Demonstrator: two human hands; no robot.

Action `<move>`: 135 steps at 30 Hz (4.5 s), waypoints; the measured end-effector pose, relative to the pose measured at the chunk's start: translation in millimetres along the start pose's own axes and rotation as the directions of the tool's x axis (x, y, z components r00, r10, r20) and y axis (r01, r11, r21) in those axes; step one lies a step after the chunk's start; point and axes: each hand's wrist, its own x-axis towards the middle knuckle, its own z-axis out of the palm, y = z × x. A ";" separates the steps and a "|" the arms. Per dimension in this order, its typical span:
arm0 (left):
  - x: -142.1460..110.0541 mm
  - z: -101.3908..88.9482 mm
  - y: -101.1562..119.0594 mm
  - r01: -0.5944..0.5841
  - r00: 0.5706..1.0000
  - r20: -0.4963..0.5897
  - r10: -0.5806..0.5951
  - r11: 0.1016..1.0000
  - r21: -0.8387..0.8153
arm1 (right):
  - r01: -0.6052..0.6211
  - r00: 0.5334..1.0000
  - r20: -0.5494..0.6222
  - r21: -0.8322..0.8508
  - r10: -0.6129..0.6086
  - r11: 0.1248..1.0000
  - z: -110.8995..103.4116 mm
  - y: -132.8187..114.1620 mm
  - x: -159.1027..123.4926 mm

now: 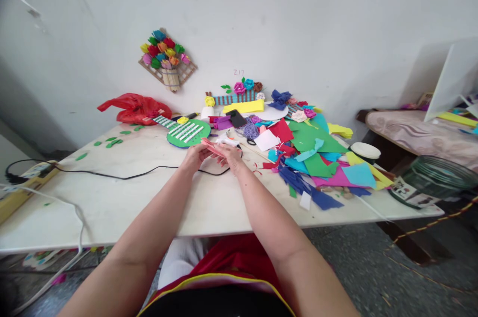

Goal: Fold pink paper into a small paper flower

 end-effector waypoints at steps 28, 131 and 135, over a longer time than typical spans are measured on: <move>4.2 -4.0 5.5 0.008 0.974 -0.225 -0.023 0.998 -0.070 | -0.272 0.816 -0.502 -0.770 -0.286 0.577 -43.5 0.8 14.4; -1.4 0.5 0.3 0.033 0.999 0.028 -0.037 0.991 0.129 | 0.155 0.893 -0.130 -0.810 -0.430 0.566 -12.1 14.9 12.0; -0.3 1.2 -0.4 0.038 0.999 0.017 -0.041 0.991 0.127 | 0.135 0.894 -0.181 -0.763 -0.410 0.632 -12.9 17.3 13.5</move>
